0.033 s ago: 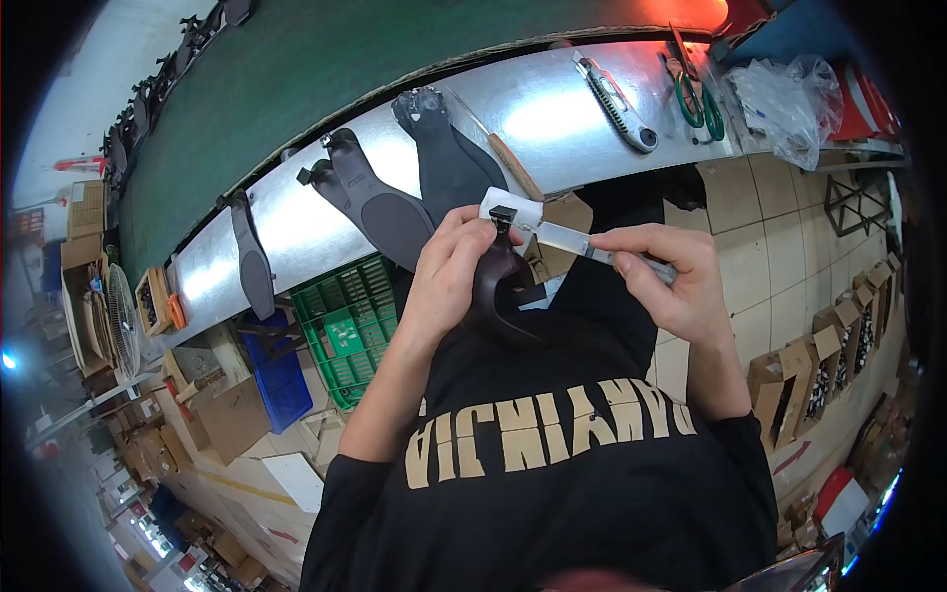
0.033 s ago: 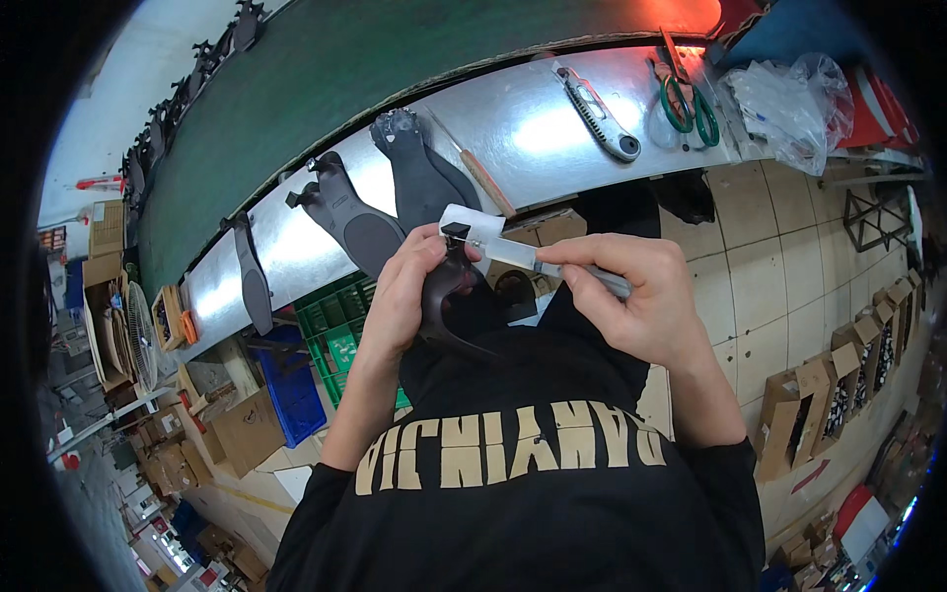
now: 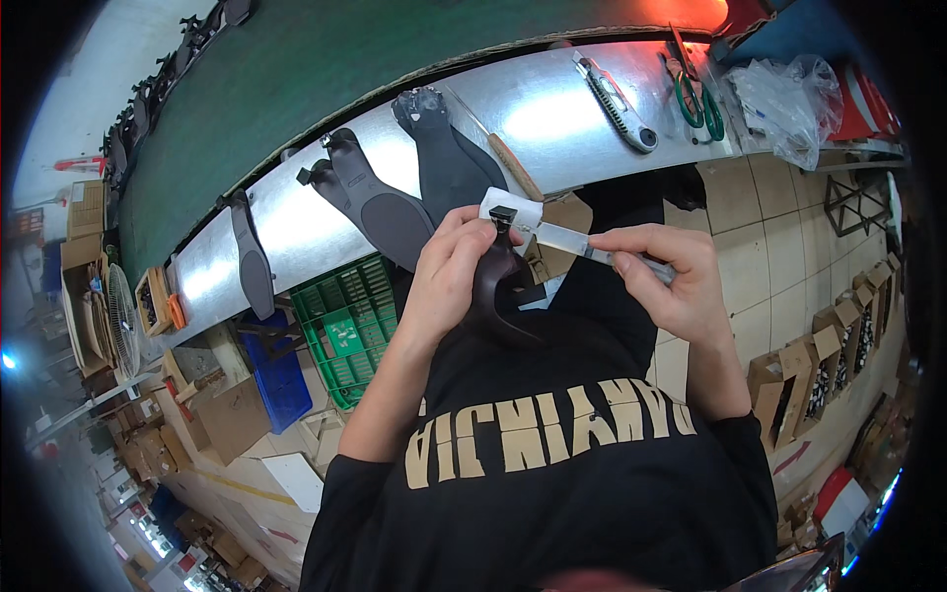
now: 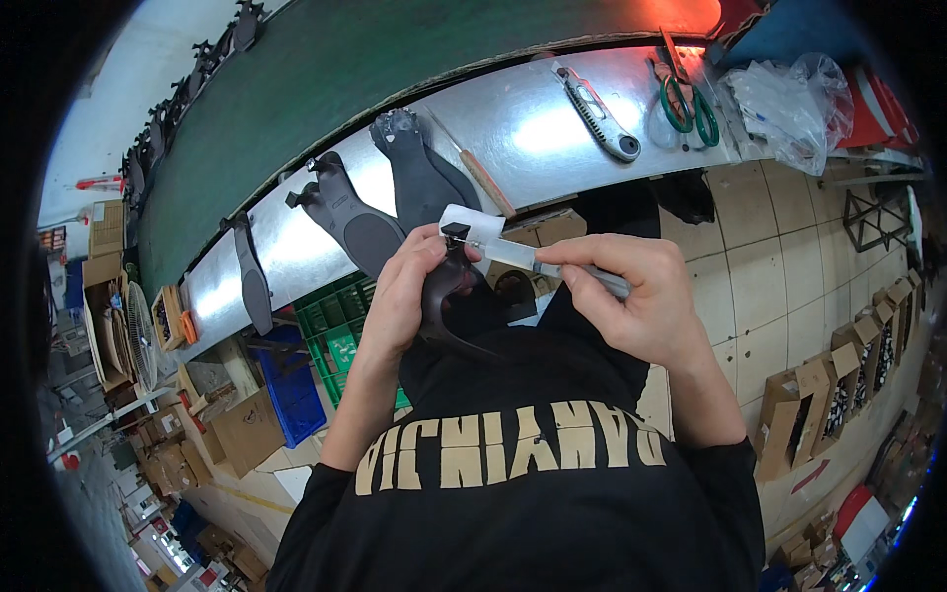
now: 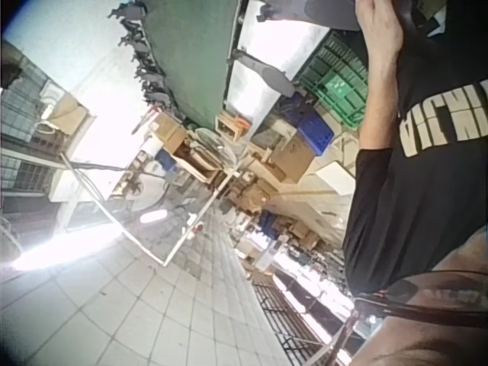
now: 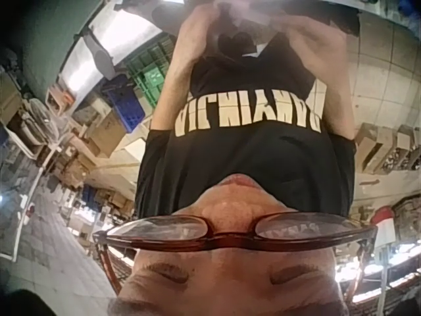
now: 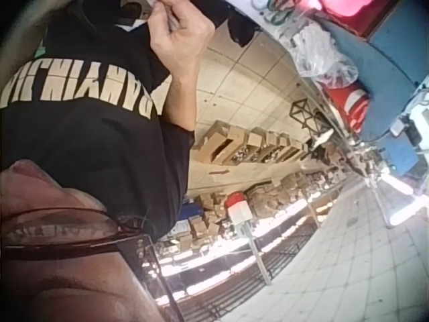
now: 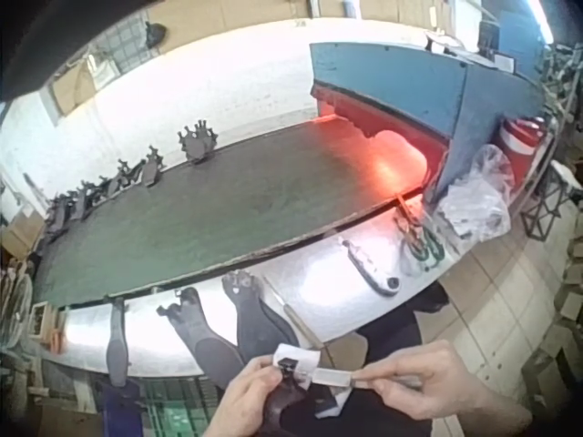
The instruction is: Manually assemble components of a shoe by applying glue and attaching pieces.
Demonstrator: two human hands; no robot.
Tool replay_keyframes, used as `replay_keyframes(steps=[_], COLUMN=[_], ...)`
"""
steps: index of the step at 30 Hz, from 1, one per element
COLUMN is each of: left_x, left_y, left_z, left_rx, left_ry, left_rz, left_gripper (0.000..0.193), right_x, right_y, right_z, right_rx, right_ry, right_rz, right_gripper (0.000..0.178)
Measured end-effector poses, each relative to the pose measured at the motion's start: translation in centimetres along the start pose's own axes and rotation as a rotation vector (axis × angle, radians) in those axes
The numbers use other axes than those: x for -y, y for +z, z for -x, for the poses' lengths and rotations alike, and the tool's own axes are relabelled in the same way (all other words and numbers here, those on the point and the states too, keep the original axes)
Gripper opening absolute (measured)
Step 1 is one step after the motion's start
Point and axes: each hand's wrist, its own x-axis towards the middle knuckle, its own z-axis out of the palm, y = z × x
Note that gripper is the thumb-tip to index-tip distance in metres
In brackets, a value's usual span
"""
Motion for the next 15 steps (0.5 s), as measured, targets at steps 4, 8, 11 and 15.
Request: replay_keyframes(steps=[4,8,11,15], left_x=[-0.21,0.24,-0.33,0.04], left_y=[0.07,-0.06,0.21,0.04], left_z=[0.02,-0.11,0.07,-0.07], left_rx=[0.010,-0.018,-0.010,-0.003], left_ry=[0.000,-0.011,-0.018,0.008], left_rz=[-0.019,0.053,0.053,-0.007], left_gripper=[0.040,0.036,0.037,0.037], right_x=[0.00,0.00,0.05,0.04], right_y=[0.04,-0.07,-0.03,0.02], right_z=[0.04,-0.04,-0.12,-0.15], right_rx=[0.006,0.031,0.006,0.008], right_ry=[0.016,0.003,0.000,0.001], right_rz=[0.008,0.030,0.011,0.026], right_gripper=[0.023,0.022,0.022,0.022])
